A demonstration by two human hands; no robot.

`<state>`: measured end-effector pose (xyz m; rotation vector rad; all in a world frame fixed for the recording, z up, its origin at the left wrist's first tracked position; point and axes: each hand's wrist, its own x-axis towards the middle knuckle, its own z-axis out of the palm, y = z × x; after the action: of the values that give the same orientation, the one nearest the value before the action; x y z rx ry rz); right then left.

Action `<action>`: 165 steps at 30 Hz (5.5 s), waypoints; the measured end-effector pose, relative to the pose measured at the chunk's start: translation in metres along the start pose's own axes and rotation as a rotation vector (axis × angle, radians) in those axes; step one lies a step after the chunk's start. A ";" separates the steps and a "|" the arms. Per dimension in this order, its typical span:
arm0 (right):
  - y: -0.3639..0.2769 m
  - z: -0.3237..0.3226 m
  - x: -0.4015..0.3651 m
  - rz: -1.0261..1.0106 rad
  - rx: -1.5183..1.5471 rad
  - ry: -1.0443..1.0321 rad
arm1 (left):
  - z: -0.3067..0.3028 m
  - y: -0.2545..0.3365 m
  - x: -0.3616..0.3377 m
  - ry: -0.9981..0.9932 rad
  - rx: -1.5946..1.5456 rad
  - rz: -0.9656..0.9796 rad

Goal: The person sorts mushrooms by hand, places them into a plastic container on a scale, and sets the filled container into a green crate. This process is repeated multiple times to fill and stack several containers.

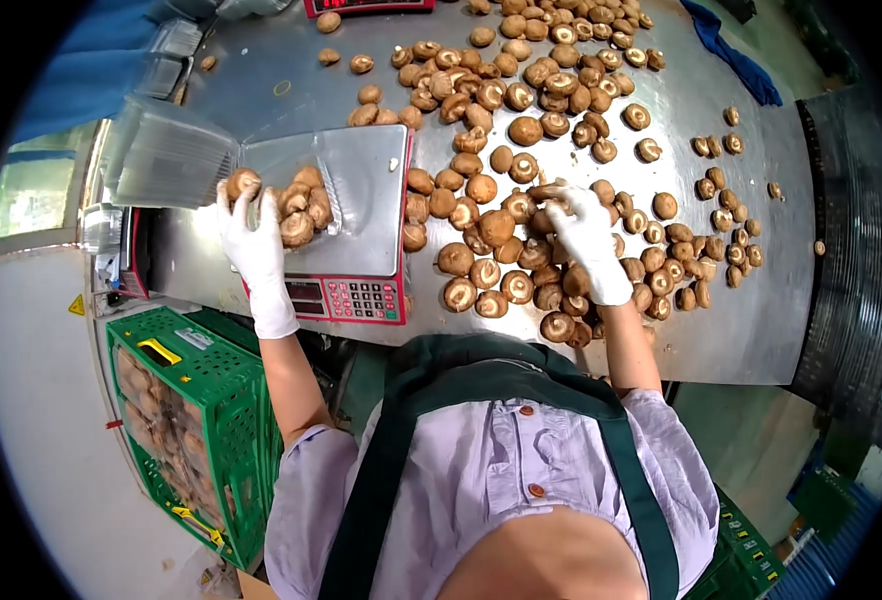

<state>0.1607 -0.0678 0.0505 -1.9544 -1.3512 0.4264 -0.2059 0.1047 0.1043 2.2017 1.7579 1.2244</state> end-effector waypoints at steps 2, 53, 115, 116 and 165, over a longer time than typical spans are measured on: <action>-0.017 0.019 -0.001 -0.115 -0.083 -0.085 | -0.002 -0.008 -0.001 0.019 0.053 0.016; 0.120 -0.088 -0.123 0.395 -0.262 0.627 | 0.154 0.154 -0.132 -0.498 -0.600 0.315; 0.164 -0.091 -0.095 0.474 -0.318 0.502 | 0.130 0.191 -0.167 -1.341 -1.298 -1.216; 0.167 -0.088 -0.096 0.473 -0.318 0.504 | 0.130 0.192 -0.166 -1.341 -1.300 -1.213; 0.291 -0.206 -0.064 0.746 -0.268 0.981 | 0.125 0.209 -0.170 -1.610 -1.311 -1.333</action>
<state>0.4594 -0.2593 -0.0214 -2.3387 -0.0410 -0.3973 0.0312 -0.0608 0.0346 0.3553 0.6834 -0.0829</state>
